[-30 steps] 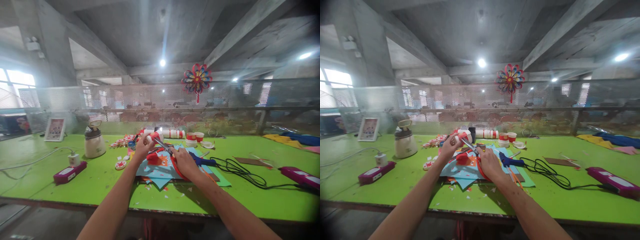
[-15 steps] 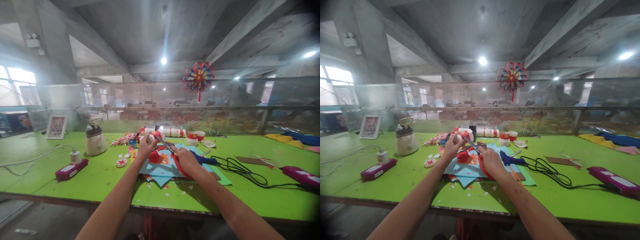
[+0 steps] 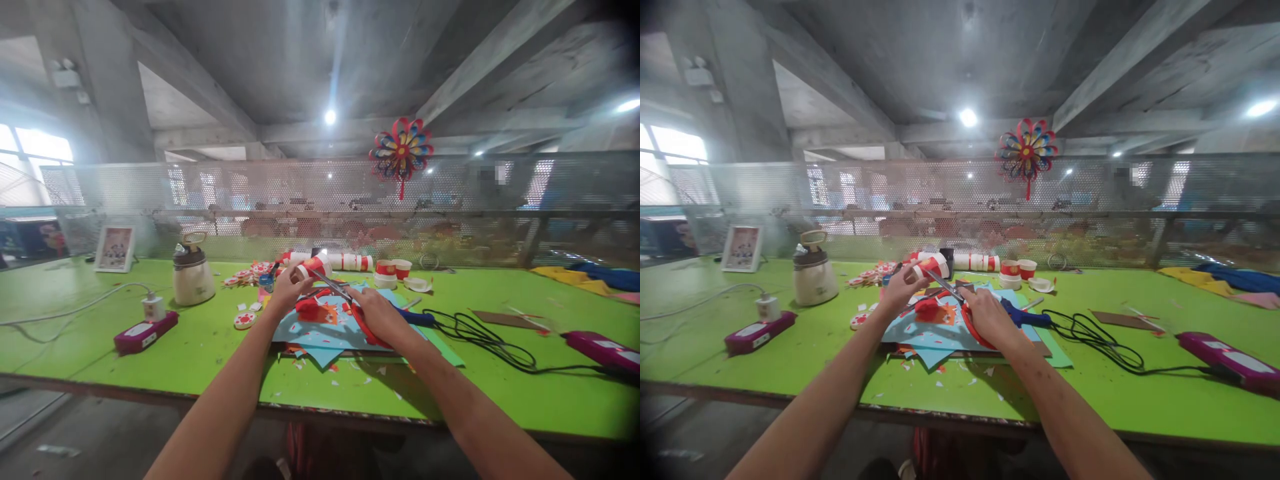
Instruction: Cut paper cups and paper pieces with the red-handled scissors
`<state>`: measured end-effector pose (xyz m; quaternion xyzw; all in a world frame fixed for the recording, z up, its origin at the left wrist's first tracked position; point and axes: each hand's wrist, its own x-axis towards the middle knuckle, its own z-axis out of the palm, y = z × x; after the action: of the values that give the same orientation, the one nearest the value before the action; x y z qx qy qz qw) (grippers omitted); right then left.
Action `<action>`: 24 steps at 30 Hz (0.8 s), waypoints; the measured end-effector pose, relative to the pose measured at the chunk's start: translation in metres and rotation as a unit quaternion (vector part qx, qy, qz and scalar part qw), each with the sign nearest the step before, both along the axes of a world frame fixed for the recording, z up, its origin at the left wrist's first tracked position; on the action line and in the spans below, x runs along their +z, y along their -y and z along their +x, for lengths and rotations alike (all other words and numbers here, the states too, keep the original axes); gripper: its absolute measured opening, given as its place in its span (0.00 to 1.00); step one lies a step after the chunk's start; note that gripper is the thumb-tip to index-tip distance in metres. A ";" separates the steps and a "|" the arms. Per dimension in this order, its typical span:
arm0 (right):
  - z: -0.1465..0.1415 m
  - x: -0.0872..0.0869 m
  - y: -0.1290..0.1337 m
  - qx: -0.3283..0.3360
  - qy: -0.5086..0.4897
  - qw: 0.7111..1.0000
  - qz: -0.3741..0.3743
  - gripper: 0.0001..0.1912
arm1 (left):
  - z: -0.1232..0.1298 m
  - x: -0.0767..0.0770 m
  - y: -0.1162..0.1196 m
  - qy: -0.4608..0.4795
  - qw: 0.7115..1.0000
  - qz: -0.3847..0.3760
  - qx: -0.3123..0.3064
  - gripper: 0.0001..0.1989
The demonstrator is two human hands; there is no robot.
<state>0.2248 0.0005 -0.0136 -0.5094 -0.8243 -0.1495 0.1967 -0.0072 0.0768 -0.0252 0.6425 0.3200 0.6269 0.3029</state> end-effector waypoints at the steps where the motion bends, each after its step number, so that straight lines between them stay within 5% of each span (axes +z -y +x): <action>1: 0.001 0.000 0.000 -0.001 0.004 1.000 -0.001 0.18 | -0.001 0.000 0.000 -0.005 1.000 -0.001 -0.002 0.31; 15: 0.003 0.003 -0.001 0.009 0.002 1.000 -0.027 0.17 | -0.004 0.002 0.000 -0.048 0.998 0.006 0.027 0.31; 24: 0.006 0.006 -0.002 0.034 -0.031 0.997 -0.062 0.15 | -0.004 0.008 0.007 -0.036 0.999 -0.009 -0.015 0.32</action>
<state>0.2306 0.0030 -0.0077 -0.4968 -0.8422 -0.0758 0.1955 -0.0117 0.0703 -0.0171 0.6667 0.3270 0.5956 0.3064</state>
